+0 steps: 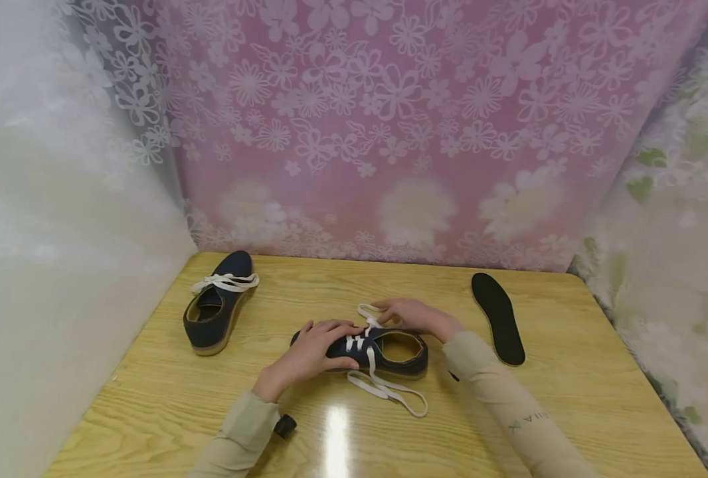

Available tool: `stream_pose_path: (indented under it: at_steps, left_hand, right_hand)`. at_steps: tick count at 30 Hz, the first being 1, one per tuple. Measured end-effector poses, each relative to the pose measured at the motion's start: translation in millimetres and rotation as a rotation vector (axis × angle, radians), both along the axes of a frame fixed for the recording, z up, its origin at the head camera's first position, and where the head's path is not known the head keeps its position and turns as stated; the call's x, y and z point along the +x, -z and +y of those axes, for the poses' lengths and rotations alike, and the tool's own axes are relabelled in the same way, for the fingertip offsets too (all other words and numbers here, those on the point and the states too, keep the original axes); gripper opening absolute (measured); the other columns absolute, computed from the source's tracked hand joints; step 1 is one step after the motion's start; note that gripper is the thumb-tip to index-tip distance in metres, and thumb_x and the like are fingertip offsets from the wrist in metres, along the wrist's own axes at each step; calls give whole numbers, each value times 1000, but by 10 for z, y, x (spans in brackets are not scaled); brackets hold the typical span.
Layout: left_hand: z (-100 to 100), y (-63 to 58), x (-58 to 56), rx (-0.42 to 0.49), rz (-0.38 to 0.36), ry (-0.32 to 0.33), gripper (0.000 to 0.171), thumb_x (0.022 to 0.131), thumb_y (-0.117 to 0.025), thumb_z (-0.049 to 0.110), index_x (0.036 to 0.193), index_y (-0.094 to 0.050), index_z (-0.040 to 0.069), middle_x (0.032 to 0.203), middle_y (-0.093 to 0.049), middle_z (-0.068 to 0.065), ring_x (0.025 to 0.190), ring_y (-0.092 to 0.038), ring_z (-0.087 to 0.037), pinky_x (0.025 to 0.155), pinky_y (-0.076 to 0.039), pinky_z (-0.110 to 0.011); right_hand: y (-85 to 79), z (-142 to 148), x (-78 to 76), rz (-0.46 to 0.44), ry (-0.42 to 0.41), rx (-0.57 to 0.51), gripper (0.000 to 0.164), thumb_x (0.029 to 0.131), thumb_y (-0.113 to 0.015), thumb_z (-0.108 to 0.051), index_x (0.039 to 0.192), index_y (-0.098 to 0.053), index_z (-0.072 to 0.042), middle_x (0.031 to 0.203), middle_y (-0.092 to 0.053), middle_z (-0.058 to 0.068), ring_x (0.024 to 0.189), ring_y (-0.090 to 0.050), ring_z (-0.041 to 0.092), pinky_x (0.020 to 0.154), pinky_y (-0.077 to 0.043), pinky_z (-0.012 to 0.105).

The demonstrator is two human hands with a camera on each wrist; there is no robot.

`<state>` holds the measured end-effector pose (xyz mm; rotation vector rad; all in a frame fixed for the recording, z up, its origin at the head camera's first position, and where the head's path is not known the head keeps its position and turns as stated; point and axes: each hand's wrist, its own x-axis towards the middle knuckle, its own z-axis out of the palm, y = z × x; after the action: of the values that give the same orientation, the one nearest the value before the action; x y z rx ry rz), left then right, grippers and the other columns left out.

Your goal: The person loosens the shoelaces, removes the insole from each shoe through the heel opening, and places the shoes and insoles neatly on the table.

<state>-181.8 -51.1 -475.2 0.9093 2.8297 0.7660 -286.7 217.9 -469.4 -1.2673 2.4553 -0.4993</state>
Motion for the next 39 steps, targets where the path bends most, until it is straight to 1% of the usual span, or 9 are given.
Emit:
stream_pose_path:
  at_steps: [6,10,14,22,26,29,31,35,39]
  left_hand:
    - [13,2,8,-3,-3,-8,66,91,-64,59,149,-52,32,152,-49,0,142,-44,-27,114,-23,-71]
    - [5,9,12,5,-7,-11,66,90,-64,59,149,-52,32,152,-49,0,142,-43,-27,115,-22,-71]
    - [-9,17,2,22,-9,-16,66,90,-65,58,149,-52,32,153,-48,0,143,-42,-27,114,-19,-73]
    - [32,-104,51,-38,59,-41,64,89,-67,52,148,-54,30,154,-47,-4,144,-41,-30,114,-21,-72]
    - [127,-291,173,-38,202,-26,51,93,-70,44,139,-62,24,144,-56,-3,131,-54,-25,111,-40,-57]
    - [210,-445,288,79,256,57,29,97,-69,34,122,-71,20,123,-67,1,104,-66,-13,90,-54,-31]
    - [281,-474,355,119,247,146,18,98,-69,30,111,-75,20,107,-70,5,85,-66,-4,73,-51,-16]
    - [441,-327,473,-30,208,266,15,98,-69,30,107,-79,24,103,-72,12,81,-64,3,64,-47,-10]
    - [582,-81,575,-245,293,254,19,100,-66,26,116,-75,29,110,-69,11,90,-68,-4,67,-54,-20]
  right_hand:
    - [33,135,64,21,78,-58,35,94,-55,14,112,-79,-5,130,-66,19,117,-65,40,84,-57,37]
    - [57,220,104,-58,115,-125,25,100,-58,3,113,-78,-3,124,-69,20,111,-69,34,89,-58,42]
    - [78,253,125,-147,120,-187,21,105,-57,-13,115,-75,-7,113,-73,7,102,-69,20,88,-56,37]
    - [148,224,185,-328,156,-301,11,106,-56,-11,106,-65,-6,101,-62,3,92,-60,17,82,-50,28]
    - [178,237,220,-375,151,-344,11,104,-58,-9,111,-64,-3,108,-65,8,103,-67,24,88,-56,32]
    - [196,238,228,-364,148,-354,10,104,-58,-10,110,-64,-4,107,-66,9,102,-68,25,87,-57,33]
    - [201,241,233,-351,168,-353,10,104,-58,-9,110,-65,-5,105,-67,8,100,-69,24,85,-57,33]
    - [217,252,252,-322,209,-354,14,103,-58,-6,115,-66,-3,107,-69,10,97,-68,20,83,-56,32]
    - [221,270,303,-279,242,-336,24,104,-59,-9,124,-70,-3,116,-71,15,99,-68,20,82,-54,28]
